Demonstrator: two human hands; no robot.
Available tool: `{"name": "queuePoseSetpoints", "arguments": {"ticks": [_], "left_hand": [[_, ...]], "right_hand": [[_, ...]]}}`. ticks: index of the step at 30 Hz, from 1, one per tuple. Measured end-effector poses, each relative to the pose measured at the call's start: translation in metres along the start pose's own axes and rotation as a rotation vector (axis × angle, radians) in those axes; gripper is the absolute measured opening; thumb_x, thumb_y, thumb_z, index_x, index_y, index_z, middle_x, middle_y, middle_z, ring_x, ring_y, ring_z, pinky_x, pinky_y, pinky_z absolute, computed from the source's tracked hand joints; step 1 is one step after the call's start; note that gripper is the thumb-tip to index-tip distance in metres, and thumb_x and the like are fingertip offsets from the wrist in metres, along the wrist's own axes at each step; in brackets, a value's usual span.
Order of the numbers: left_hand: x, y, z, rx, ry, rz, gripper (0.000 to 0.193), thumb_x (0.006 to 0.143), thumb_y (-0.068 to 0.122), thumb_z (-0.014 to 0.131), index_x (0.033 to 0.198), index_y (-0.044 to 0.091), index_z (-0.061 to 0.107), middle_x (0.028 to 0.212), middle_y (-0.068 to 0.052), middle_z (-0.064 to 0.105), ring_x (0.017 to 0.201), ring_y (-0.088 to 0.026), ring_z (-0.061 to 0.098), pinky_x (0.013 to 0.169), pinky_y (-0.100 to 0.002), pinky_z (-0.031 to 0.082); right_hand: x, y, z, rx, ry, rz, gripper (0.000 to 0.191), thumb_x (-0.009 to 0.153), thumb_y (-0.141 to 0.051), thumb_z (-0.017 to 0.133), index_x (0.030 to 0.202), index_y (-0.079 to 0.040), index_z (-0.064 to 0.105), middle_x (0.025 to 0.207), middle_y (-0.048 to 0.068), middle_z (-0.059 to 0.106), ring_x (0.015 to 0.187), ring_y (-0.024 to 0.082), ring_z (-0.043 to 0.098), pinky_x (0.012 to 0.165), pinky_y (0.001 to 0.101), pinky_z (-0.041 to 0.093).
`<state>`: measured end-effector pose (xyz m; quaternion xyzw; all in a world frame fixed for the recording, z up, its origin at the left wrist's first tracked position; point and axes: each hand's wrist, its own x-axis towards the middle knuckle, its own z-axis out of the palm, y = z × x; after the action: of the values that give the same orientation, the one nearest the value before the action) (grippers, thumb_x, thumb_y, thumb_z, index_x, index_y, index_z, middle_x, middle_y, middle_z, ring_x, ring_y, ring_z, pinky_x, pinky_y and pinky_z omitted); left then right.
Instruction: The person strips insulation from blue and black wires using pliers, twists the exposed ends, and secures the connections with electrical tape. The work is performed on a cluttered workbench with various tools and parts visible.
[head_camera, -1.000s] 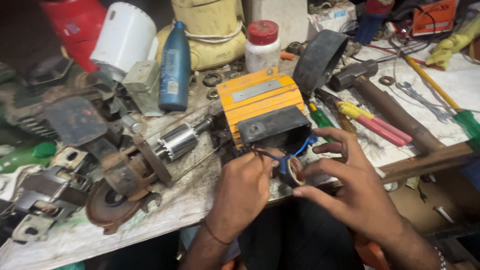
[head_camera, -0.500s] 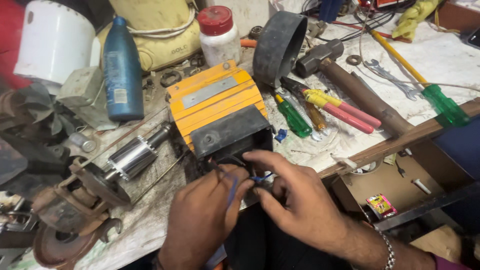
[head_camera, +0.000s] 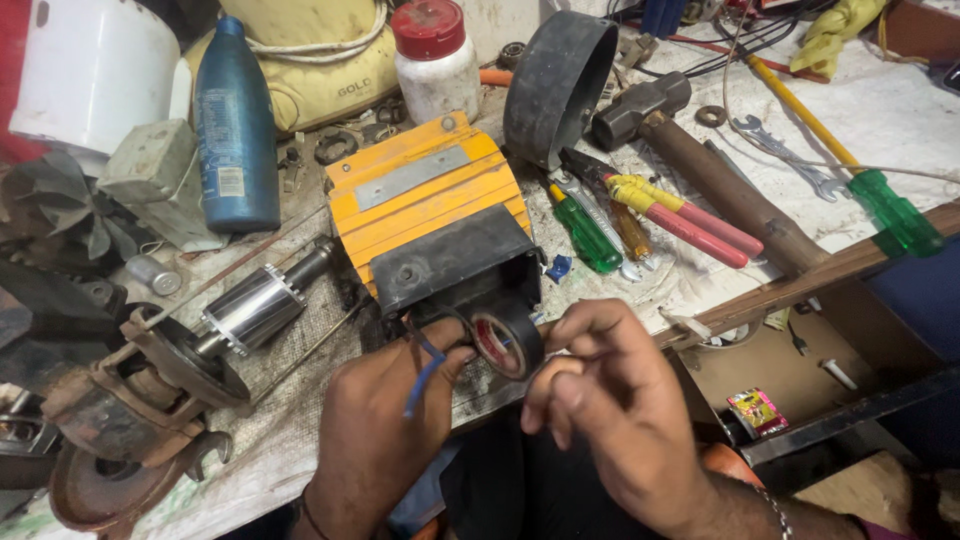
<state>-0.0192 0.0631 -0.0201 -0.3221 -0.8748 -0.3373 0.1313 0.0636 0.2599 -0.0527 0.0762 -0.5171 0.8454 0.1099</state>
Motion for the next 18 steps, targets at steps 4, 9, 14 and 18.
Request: {"name": "queuePoseSetpoints", "arguments": {"ticks": [4,9,14,18], "left_hand": [[0.001,0.004,-0.002,-0.014,0.122,0.219,0.029,0.078,-0.005,0.071,0.106,0.005,0.074,0.094,-0.013,0.077,0.076,-0.030,0.076,0.064,-0.037,0.060],[0.003,0.012,-0.006,-0.084,0.067,0.187,0.031,0.078,-0.004,0.071,0.108,0.005,0.071,0.099,-0.014,0.076,0.086,-0.032,0.076,0.071,-0.038,0.061],[0.003,0.019,-0.010,-0.142,-0.021,0.077,0.023,0.083,0.001,0.073,0.105,0.006,0.071,0.094,-0.013,0.075,0.083,-0.034,0.075,0.065,-0.039,0.059],[0.004,0.020,-0.009,-0.105,-0.038,0.075,0.017,0.085,0.007,0.075,0.101,0.008,0.071,0.091,-0.011,0.075,0.078,-0.033,0.075,0.063,-0.039,0.058]], "right_hand": [[0.005,-0.004,-0.005,-0.252,-0.188,0.002,0.037,0.102,-0.021,0.062,0.129,0.002,0.049,0.106,0.009,0.063,0.095,0.015,0.064,0.084,0.0296,0.055],[0.012,-0.023,0.002,-0.711,-0.245,-0.110,0.045,0.095,-0.015,0.073,0.131,0.001,0.050,0.104,0.009,0.070,0.099,0.016,0.069,0.091,0.0326,0.056],[0.013,-0.040,0.012,-0.788,-0.280,-0.082,0.066,0.089,-0.012,0.076,0.145,0.001,0.043,0.107,0.009,0.070,0.103,0.019,0.072,0.093,0.0346,0.057],[0.015,-0.041,0.013,-0.952,-0.248,-0.186,0.069,0.086,-0.008,0.076,0.147,0.000,0.044,0.113,0.012,0.070,0.105,0.021,0.074,0.092,0.0346,0.058]]}}
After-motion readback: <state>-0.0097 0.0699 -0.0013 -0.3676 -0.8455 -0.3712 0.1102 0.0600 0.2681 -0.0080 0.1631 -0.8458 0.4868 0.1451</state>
